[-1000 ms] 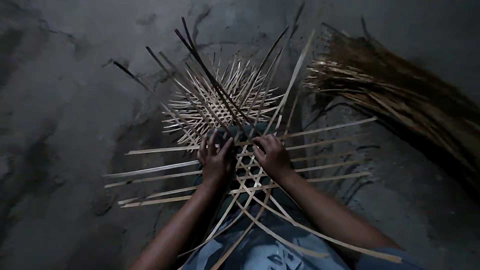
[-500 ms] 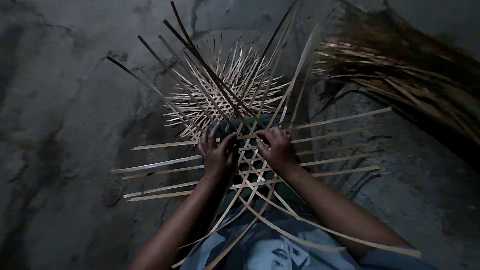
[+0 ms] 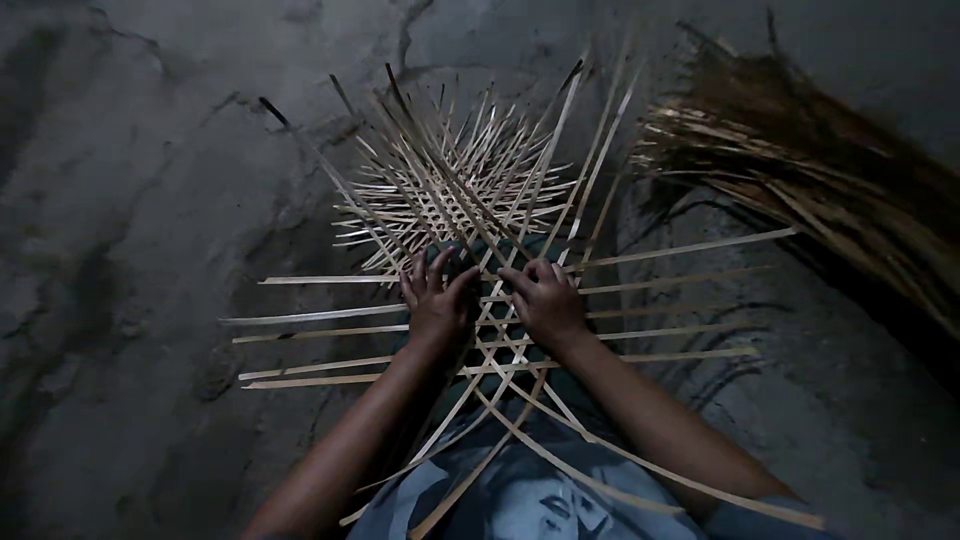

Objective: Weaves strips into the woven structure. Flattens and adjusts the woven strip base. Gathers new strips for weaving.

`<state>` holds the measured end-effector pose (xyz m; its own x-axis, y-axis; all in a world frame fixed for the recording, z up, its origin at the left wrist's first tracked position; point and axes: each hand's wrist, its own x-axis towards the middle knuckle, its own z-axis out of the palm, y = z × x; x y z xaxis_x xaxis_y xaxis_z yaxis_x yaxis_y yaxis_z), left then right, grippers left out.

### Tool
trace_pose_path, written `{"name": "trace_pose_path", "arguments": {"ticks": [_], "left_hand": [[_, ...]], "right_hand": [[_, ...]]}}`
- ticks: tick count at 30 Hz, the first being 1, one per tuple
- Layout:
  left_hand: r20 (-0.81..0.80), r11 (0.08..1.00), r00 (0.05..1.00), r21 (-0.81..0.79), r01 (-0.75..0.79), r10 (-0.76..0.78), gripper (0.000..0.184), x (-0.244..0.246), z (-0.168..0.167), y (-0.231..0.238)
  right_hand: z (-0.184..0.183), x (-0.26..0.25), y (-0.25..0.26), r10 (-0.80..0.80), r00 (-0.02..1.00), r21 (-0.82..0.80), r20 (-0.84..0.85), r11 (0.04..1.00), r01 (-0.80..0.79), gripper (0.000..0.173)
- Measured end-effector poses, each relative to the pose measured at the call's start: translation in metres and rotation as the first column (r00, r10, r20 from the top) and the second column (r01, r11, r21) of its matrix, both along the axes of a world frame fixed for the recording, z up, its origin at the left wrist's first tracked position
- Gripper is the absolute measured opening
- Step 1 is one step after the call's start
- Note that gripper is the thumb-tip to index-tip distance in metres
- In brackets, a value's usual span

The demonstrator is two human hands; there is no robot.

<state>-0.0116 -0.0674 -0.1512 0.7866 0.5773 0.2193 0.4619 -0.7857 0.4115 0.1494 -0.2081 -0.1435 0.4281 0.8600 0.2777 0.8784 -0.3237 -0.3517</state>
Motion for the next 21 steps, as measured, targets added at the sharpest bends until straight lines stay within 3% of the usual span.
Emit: {"name": "trace_pose_path", "arguments": {"ticks": [8, 18, 21], "left_hand": [[0.034, 0.998, 0.999, 0.064, -0.029, 0.027, 0.035, 0.000, -0.002, -0.004], [0.071, 0.997, 0.996, 0.051, -0.057, 0.053, 0.034, -0.001, -0.004, -0.002], [0.072, 0.997, 0.995, 0.027, -0.068, 0.066, 0.042, -0.002, -0.004, -0.003]], "right_hand": [[0.010, 0.000, 0.005, -0.002, 1.000, -0.118, -0.008, 0.993, 0.001, 0.037], [0.008, -0.001, 0.010, -0.049, 0.999, -0.120, -0.010, 0.992, 0.047, 0.035], [0.012, -0.002, 0.011, -0.069, 0.998, -0.164, -0.006, 0.984, 0.068, 0.036]]}}
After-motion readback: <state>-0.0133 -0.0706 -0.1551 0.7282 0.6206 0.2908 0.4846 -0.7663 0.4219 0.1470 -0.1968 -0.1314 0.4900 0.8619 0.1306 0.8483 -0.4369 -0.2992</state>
